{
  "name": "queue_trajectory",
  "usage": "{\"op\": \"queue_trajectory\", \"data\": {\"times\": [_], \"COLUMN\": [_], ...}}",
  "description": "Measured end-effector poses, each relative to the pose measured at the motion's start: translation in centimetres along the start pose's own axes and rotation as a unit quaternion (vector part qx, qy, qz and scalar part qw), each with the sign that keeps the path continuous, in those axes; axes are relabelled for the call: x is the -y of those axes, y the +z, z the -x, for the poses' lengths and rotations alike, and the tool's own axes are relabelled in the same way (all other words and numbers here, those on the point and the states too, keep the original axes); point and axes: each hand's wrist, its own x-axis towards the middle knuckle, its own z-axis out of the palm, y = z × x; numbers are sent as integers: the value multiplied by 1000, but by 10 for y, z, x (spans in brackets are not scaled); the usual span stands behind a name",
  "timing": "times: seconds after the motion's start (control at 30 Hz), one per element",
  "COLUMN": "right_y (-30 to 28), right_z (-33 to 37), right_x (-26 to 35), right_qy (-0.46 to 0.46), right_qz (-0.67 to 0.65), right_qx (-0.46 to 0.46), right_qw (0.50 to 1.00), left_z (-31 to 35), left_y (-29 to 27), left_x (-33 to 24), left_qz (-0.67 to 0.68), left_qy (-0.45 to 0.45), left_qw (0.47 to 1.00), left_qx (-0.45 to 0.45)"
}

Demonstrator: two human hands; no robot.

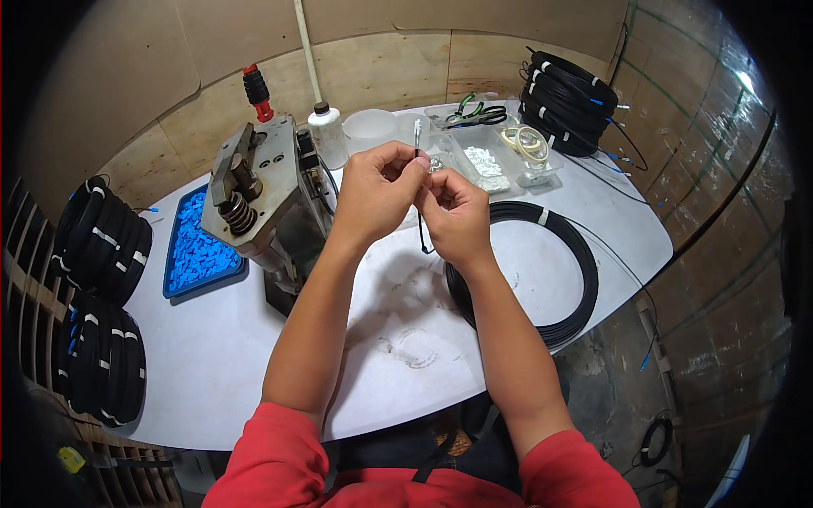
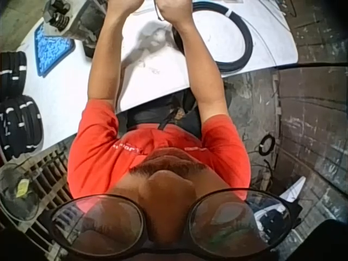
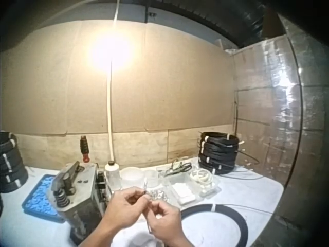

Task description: Manually attaching small blue plastic connectors to the ends of electrical wires at a workbench.

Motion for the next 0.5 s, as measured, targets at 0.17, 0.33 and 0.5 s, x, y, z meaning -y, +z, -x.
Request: {"op": "queue_trajectory", "data": {"times": [0.17,0.33,0.5], "right_y": [0,-2,-3], "right_z": [1,1,0], "right_x": [4,4,5], "right_qy": [-4,5,20], "right_qz": [22,9,3], "right_qx": [2,7,8], "right_qw": [1000,1000,1000], "left_z": [0,-2,-3], "left_y": [0,-3,-4], "left_x": [-3,7,5], "left_qz": [-11,11,25], "left_qy": [-4,-3,-7], "left_qw": [1000,1000,999], "left_qx": [-4,-23,-25]}}
